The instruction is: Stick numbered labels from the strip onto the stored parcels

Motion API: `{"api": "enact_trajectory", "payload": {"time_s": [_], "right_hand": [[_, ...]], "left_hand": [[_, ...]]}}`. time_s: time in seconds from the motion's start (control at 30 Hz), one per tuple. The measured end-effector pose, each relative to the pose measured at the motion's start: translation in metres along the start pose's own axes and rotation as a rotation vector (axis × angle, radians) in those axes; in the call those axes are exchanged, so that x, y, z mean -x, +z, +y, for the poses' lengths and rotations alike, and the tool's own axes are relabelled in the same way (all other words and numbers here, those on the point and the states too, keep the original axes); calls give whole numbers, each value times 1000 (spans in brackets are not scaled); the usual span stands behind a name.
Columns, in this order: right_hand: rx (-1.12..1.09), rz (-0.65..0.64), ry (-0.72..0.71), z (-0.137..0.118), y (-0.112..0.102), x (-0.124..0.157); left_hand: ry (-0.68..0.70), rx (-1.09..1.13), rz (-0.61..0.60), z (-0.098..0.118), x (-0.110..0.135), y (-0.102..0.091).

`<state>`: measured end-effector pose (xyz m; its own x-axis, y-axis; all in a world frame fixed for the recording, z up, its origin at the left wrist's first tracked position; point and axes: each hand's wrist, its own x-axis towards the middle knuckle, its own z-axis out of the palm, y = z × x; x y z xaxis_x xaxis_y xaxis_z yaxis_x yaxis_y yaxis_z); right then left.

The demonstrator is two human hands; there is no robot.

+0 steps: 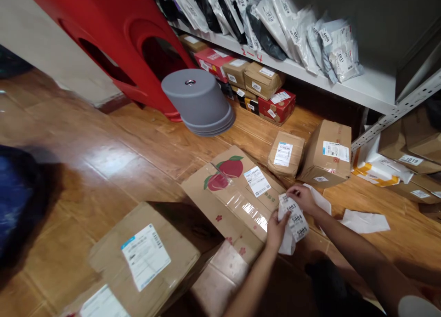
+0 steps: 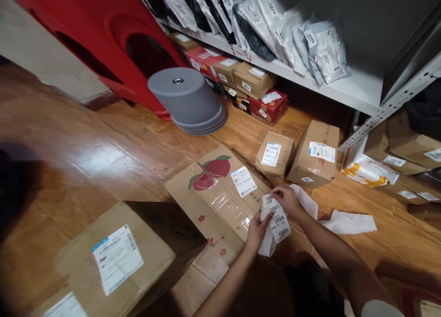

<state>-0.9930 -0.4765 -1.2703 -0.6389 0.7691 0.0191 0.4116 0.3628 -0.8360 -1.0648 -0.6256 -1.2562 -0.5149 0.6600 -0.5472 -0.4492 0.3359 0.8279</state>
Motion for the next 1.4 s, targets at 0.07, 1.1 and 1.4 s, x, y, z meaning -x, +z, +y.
{"api": "enact_trajectory", "payload": {"time_s": [0.07, 1.1, 1.4], "right_hand": [[80, 84, 23, 8, 14, -19], [-468, -475, 246, -29, -16, 37], [-566, -380, 405, -34, -22, 39]], "left_hand": [[-21, -15, -57, -4, 9, 1], [41, 153, -68, 6, 30, -32], [55, 185, -71, 17, 22, -23]]}}
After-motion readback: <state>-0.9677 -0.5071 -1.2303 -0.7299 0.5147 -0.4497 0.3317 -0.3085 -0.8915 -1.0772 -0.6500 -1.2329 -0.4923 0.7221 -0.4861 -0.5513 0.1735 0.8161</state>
